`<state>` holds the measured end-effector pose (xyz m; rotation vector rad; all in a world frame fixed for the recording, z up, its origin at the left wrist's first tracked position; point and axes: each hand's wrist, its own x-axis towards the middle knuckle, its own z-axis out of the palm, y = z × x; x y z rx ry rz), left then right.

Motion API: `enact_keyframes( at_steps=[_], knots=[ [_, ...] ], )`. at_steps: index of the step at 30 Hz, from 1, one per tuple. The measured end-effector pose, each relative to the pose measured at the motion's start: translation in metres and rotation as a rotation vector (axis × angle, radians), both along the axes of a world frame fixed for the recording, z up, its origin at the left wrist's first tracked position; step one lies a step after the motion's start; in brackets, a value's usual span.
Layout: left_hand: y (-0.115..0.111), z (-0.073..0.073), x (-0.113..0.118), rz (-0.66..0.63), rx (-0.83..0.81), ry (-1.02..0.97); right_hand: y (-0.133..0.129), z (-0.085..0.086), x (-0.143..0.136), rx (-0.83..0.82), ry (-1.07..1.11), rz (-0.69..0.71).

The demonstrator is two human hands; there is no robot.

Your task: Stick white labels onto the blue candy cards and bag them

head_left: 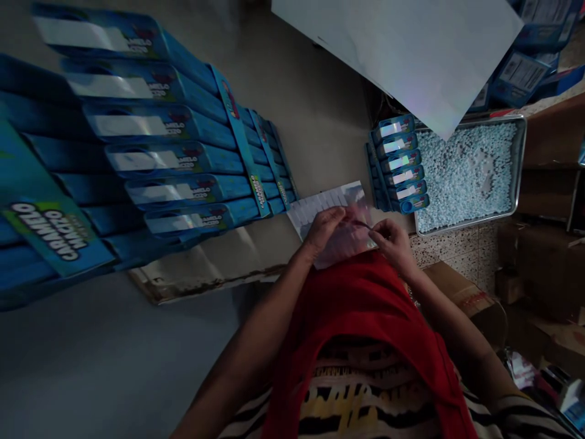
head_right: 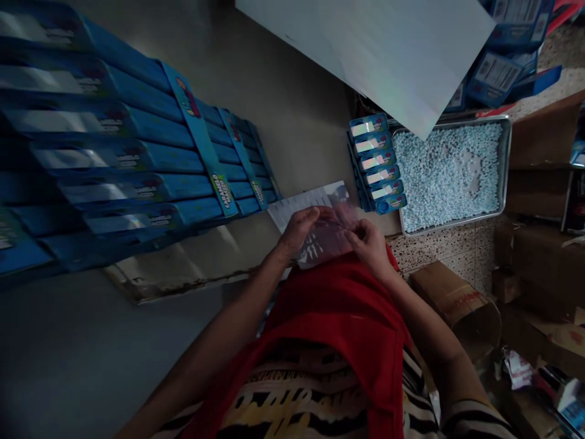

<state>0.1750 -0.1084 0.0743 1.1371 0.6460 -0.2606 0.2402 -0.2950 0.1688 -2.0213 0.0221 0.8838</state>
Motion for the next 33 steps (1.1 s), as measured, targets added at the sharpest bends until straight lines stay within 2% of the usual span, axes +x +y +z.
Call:
enact_keyframes(
  at_steps=[2,8,14,19,24,33],
  knots=[
    [-0.008,0.01,-0.003,-0.011,-0.124,0.007,-0.004,0.007,0.002,0.013,0.033,-0.018],
    [-0.023,0.025,0.005,-0.07,0.018,0.015,-0.019,0.016,0.004,-0.043,0.033,-0.015],
    [-0.038,0.054,0.02,-0.056,-0.027,-0.056,-0.042,0.044,0.022,-0.236,-0.252,0.089],
    [-0.065,0.071,0.04,0.094,-0.033,0.009,-0.045,0.067,0.06,-0.477,-0.496,0.243],
    [-0.078,0.07,0.051,0.161,0.021,0.065,-0.038,0.06,0.084,-0.618,-0.552,0.331],
    [-0.079,0.057,0.057,0.134,0.088,0.064,-0.042,0.037,0.092,-0.527,-0.55,0.288]
  ],
)
